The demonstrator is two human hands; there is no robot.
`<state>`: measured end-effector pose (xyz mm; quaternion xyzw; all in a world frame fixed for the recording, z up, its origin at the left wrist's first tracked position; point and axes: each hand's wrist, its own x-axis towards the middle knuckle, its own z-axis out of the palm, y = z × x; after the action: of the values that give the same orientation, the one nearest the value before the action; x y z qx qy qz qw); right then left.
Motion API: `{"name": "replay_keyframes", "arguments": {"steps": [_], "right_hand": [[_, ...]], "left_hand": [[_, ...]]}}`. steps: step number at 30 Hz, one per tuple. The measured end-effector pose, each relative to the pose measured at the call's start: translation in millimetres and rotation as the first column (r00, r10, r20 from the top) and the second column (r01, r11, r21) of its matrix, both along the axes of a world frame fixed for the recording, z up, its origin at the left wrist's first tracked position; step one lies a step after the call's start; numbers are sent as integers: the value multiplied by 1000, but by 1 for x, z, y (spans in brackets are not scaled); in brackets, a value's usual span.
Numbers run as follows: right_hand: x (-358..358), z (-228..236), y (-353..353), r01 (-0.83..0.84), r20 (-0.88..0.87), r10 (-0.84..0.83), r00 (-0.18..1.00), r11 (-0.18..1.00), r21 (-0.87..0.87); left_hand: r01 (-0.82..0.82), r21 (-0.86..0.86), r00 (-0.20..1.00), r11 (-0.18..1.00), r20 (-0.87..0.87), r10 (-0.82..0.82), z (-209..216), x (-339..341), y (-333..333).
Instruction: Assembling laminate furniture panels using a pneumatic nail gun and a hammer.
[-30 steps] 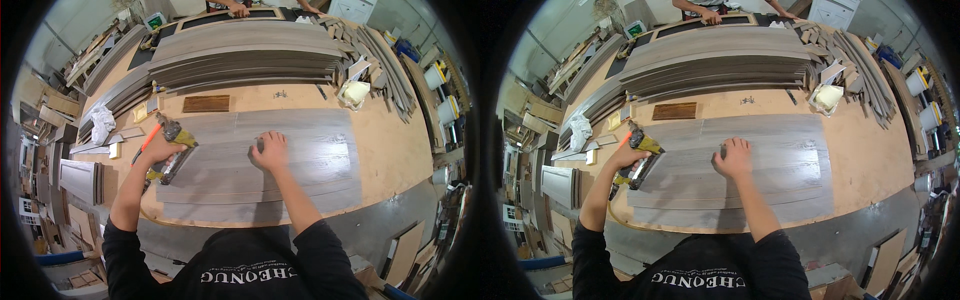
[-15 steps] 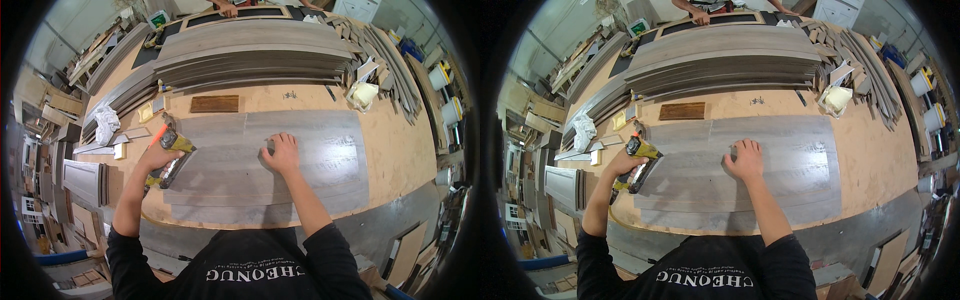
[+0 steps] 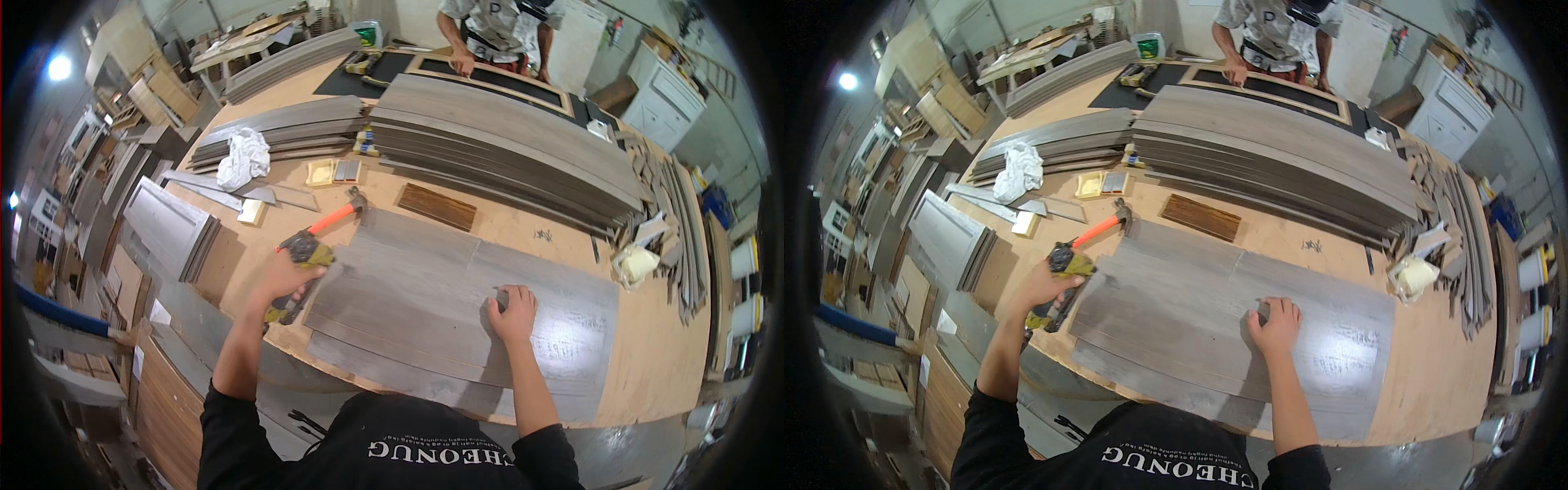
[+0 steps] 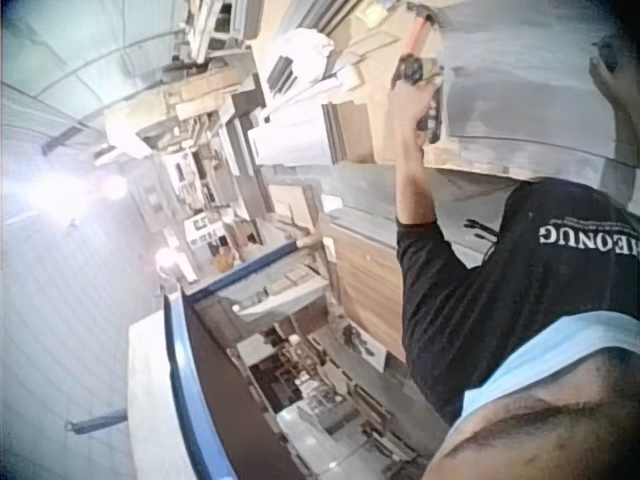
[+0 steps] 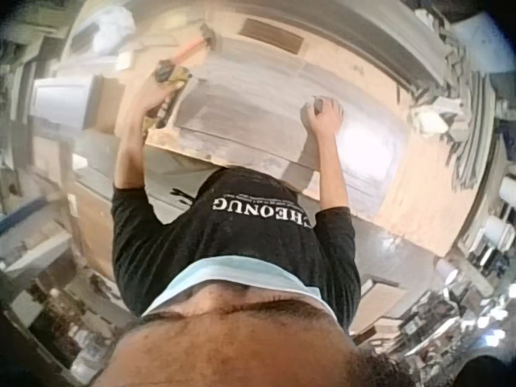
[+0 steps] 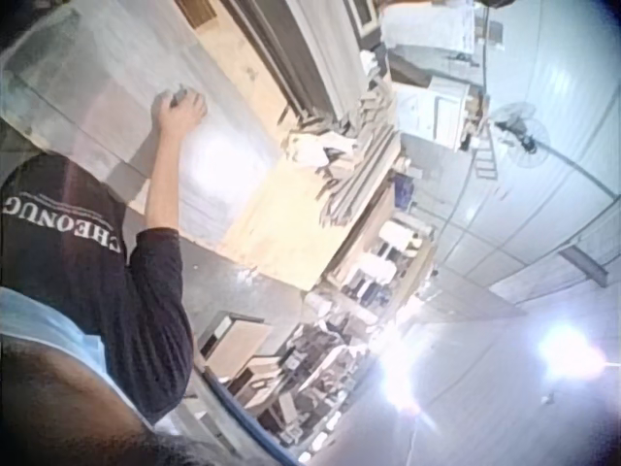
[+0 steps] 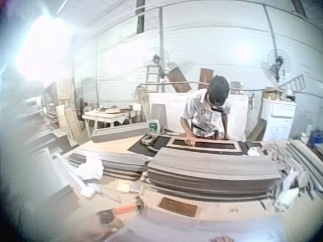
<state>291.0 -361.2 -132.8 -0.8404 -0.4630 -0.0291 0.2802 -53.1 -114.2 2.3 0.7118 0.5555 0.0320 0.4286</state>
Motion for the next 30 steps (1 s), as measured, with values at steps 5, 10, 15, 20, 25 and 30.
{"name": "replay_keyframes", "arguments": {"steps": [5, 10, 15, 20, 25, 30], "right_hand": [[2, 5, 1, -16, -24, 16, 1000, 1000, -23], [31, 4, -20, 71, -14, -72, 997, 996, -63], [113, -21, -102, 600, 269, -591, 761, 798, 53], [138, -15, -155, 760, 104, -753, 649, 637, -133], [141, -11, -127, 773, -92, -789, 607, 613, -163], [167, 40, -159, 789, -581, -551, 599, 533, 307]], "left_hand": [[-240, 300, 935, 923, -184, 303, -61, -103, 42], [-346, 478, 716, 807, -421, 556, -77, -123, 74], [-148, 797, 770, 586, -279, 574, -87, -77, 53], [-92, 270, 994, 959, 84, 72, -133, 1, 20], [-369, 571, 928, 733, 193, 317, -179, 17, -4], [-492, 354, 842, 796, 425, 331, -130, 42, 2]]}}
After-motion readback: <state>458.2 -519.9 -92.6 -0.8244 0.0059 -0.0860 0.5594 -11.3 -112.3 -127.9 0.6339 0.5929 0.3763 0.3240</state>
